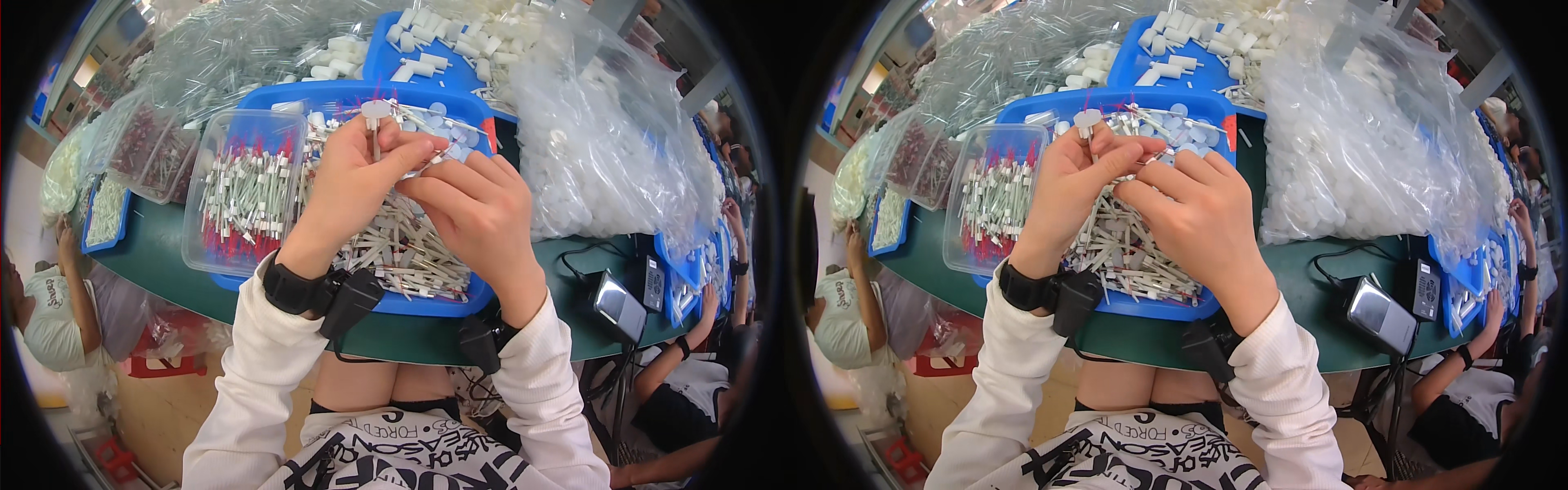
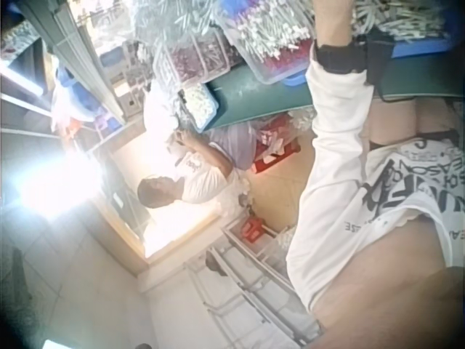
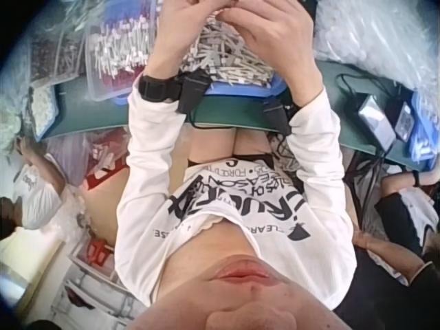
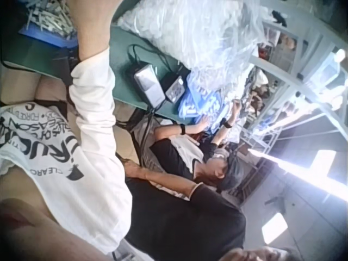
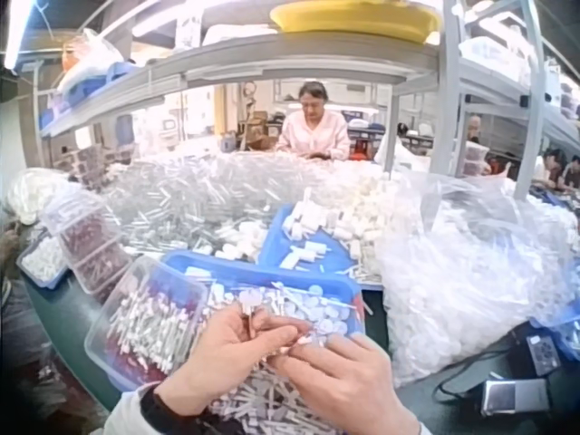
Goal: The person sits at a table in a factory setting and assembles small white plastic components. They pick up a white plastic cap and a thin white stick, insert the stick into the cap, and place the assembled unit into a blue tray. This repetitive assembly process continues throughout the video.
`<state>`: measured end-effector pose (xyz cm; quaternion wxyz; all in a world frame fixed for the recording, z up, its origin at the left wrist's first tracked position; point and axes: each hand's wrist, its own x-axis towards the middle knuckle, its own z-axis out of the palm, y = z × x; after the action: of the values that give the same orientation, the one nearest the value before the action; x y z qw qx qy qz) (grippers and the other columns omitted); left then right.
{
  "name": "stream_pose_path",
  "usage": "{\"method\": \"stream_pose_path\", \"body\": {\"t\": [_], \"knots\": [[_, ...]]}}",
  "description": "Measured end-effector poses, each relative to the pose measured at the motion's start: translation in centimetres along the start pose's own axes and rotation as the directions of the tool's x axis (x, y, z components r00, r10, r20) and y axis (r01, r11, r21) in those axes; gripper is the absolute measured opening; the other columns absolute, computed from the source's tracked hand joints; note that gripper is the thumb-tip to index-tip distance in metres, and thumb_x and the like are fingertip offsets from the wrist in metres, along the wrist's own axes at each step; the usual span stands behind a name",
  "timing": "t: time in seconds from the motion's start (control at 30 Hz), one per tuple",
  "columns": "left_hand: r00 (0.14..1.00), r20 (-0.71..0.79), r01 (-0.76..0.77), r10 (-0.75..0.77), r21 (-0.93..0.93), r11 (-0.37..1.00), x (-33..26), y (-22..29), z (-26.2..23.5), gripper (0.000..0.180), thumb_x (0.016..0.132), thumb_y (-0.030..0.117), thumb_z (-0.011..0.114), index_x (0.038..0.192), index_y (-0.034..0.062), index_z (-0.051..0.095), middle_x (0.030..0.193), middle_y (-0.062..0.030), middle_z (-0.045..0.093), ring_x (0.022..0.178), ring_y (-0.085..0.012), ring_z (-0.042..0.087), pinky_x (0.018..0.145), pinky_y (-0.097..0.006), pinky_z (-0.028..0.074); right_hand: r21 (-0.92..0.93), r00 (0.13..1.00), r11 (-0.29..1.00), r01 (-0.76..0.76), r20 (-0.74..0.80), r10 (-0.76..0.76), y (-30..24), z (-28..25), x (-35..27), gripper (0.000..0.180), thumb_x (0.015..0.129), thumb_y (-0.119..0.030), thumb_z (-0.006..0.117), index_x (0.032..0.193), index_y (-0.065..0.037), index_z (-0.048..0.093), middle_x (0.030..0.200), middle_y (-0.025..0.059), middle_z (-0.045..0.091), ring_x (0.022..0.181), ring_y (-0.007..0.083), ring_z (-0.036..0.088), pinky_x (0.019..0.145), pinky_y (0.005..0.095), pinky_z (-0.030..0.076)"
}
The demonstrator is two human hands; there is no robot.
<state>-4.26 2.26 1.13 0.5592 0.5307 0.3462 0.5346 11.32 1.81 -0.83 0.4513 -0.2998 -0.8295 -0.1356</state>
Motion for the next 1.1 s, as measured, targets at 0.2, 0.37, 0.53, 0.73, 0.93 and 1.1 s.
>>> {"method": "stream_pose_path", "body": {"t": [0.2,0.37,0.53,0.73,0.93,1.1], "knots": [[0.999,0.000,0.036,-0.036,0.007,0.999,0.4,-0.7,-0.6,0.027,0.083,0.000,0.061,0.075,0.0074,0.037,0.099,-0.0200,0.064,0.088,-0.0155,0.062,0.074,-0.027,0.051,0.009,0.998,1.000,0.012,0.056,-0.013,-0.1,0.6,-0.5,0.017,0.062,-0.009,0.065,0.075,-0.019,0.064,0.070,-0.0067,0.055,0.064,0.0130,0.051,0.058,0.0267,0.038],[0.992,-0.049,-0.111,0.113,0.040,0.993,0.3,-0.6,-0.3,0.025,0.084,-0.002,0.058,0.074,0.0059,0.036,0.094,-0.0197,0.065,0.085,-0.0184,0.064,0.071,-0.028,0.053,0.341,0.917,0.851,-0.399,0.129,0.378,-0.2,-1.0,0.4,0.014,0.068,-0.009,0.067,0.079,-0.017,0.064,0.071,-0.0026,0.061,0.064,0.0149,0.057,0.060,0.0287,0.040],[0.995,-0.080,-0.055,0.058,0.039,0.998,0.0,-0.6,0.0,0.014,0.091,0.001,0.047,0.085,0.0067,0.036,0.090,-0.0131,0.062,0.074,-0.0133,0.058,0.064,-0.025,0.047,-0.149,0.767,0.792,-0.592,0.198,0.610,2.7,-2.4,-0.4,0.012,0.071,-0.014,0.068,0.082,-0.015,0.066,0.073,0.0010,0.062,0.067,0.0174,0.059,0.063,0.0321,0.040],[0.984,0.017,-0.175,0.176,0.237,0.956,-0.3,-0.7,0.5,0.007,0.096,0.009,0.043,0.092,0.0097,0.037,0.086,-0.0087,0.060,0.061,-0.0042,0.040,0.057,-0.019,0.034,-0.355,0.849,0.868,-0.347,0.274,0.452,2.5,-1.8,-1.2,0.013,0.072,-0.021,0.069,0.082,-0.012,0.067,0.074,0.0027,0.060,0.075,0.0203,0.058,0.071,0.0352,0.038],[0.952,0.123,-0.303,0.280,0.254,0.918,0.0,-2.0,0.1,0.004,0.097,0.014,0.043,0.097,0.0108,0.041,0.080,-0.0062,0.063,0.055,0.0002,0.032,0.050,-0.016,0.028,-0.332,0.823,0.881,-0.337,0.350,0.447,1.6,-3.0,-0.4,0.013,0.072,-0.021,0.070,0.082,-0.012,0.067,0.078,0.0030,0.060,0.077,0.0208,0.058,0.080,0.0368,0.038],[0.990,0.119,-0.100,0.081,0.158,0.982,-0.4,-0.2,1.1,0.009,0.097,0.015,0.045,0.101,0.0070,0.045,0.080,-0.0069,0.064,0.060,-0.0028,0.040,0.055,-0.019,0.031,-0.240,0.840,0.903,-0.357,0.339,0.423,2.3,-2.6,-1.2,0.016,0.074,-0.017,0.070,0.086,-0.010,0.064,0.080,0.0050,0.062,0.077,0.0218,0.058,0.085,0.0391,0.037]]}}
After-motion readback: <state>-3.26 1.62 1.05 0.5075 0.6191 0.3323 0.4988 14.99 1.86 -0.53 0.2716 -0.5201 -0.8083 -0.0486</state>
